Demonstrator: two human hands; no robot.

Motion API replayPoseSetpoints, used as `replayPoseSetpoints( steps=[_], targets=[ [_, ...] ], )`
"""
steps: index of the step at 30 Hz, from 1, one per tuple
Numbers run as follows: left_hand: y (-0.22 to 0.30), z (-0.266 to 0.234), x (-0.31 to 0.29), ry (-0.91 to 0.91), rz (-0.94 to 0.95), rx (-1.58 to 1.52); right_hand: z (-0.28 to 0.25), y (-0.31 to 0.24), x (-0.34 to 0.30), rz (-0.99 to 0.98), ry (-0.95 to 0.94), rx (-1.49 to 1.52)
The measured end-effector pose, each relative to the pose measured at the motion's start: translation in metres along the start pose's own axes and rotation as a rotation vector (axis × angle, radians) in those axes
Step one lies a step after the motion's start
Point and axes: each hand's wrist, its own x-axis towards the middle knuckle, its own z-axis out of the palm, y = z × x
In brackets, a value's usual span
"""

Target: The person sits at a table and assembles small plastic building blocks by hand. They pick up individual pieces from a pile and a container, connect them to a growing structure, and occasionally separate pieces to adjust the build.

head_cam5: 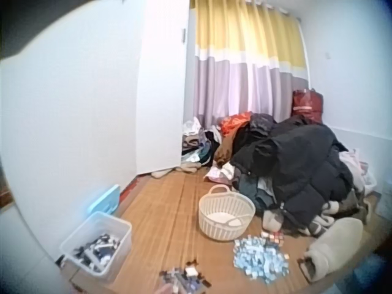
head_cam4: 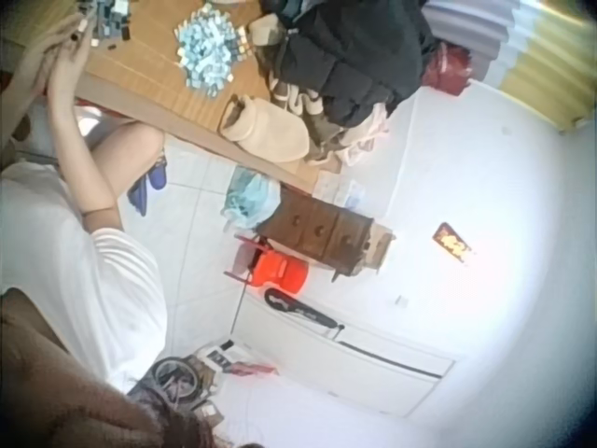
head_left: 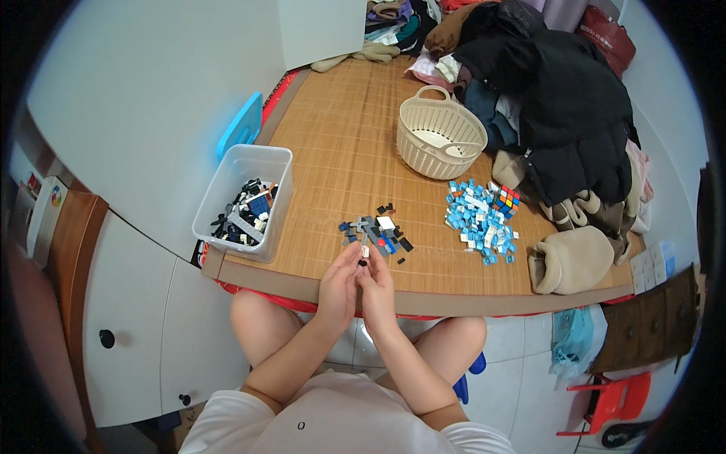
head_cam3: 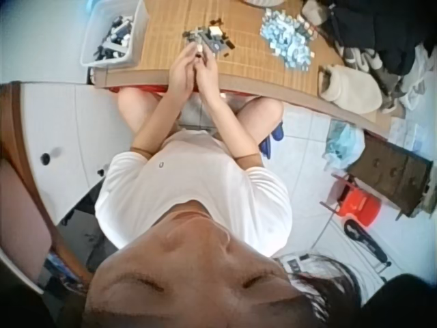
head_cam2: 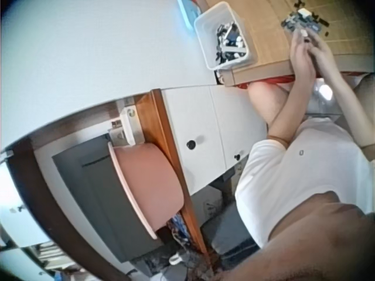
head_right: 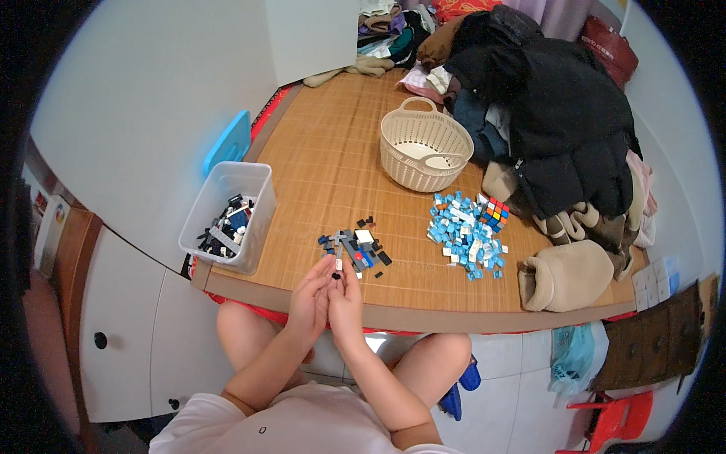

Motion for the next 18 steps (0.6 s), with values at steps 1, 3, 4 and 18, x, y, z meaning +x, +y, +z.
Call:
replayPoseSetpoints(
  steps=[1,3,4,18],
  targets=[
    [0.002,0.001,-0.001,-0.001,0.0,-0.004,0.0,0.0,0.0,0.0,-0.009,0.003],
    [0.005,0.001,-0.002,0.001,-0.009,-0.007,0.002,0.0,-0.001,-0.003,-0.008,-0.031],
    [0.007,0.0,-0.002,0.003,-0.021,-0.007,0.002,0.0,-0.002,-0.004,-0.006,-0.049],
    [-0.004,-0.031,0.014,0.033,-0.129,-0.104,-0.011,0.017,0.016,0.14,-0.008,-0.117]
  ],
)
